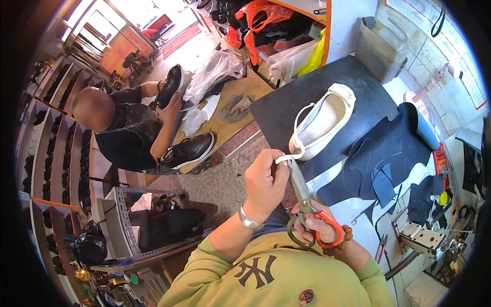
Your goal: The person cuts a white strap with scissors, threads it through a white shoe, and sews the strap to the shoe using a sewing machine. The person handles the strap and shoe throughout the process.
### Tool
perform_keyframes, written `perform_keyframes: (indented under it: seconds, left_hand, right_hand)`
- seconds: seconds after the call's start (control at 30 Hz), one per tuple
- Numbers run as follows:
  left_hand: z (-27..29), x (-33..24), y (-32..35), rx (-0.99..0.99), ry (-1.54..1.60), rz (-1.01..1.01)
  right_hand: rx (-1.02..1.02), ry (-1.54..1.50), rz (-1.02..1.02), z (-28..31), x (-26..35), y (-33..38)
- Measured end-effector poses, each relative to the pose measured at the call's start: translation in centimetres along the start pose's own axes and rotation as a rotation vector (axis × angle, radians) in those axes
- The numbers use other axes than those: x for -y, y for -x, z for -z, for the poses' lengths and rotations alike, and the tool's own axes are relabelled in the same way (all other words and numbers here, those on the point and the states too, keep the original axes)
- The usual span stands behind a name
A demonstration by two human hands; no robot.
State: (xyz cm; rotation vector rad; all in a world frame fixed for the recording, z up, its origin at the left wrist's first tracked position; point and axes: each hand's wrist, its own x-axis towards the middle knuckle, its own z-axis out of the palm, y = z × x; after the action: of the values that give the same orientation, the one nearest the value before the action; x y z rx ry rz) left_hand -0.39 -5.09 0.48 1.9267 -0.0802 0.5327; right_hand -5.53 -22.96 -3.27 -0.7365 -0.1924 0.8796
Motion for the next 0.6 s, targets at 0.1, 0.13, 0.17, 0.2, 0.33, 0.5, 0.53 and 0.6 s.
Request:
perform_keyframes:
  seconds: [0.1,0.13,0.17,0.2,0.33,0.5,0.53,0.6]
  left_hand:
    - [0.1,0.0,0.0,-0.012,-0.076,-0.087]
    - [0.2,0.0,0.0,-0.013,-0.076,-0.117]
    - [0.3,0.1,0.0,-0.017,-0.075,-0.141]
    - [0.3,0.2,0.0,-0.049,-0.11,-0.224]
    - [0.1,1.2,-0.4,-0.152,-0.253,-0.526]
    - [0.7,1.8,-0.4,-0.167,-0.392,-0.652]
    - [0.7,1.8,-0.3,-0.165,-0.4,-0.651]
    - [0.7,2.0,-0.3,-0.188,-0.407,-0.666]
  right_hand:
    - [0.008,0.026,0.017,0.0,0.0,0.0]
    - [0.014,0.057,0.027,0.0,0.0,0.0]
    - [0.02,0.072,0.054,-0.1,0.0,0.1]
    - [0.011,0.12,0.036,-0.1,0.0,0.1]
    - [-0.037,0.227,0.007,0.0,0.0,0.2]
    - [-0.042,0.268,0.018,0.5,-0.2,0.1]
    - [-0.046,0.268,0.026,0.6,-0.4,0.0]
    - [-0.041,0.256,0.05,0.8,-0.7,-0.2]
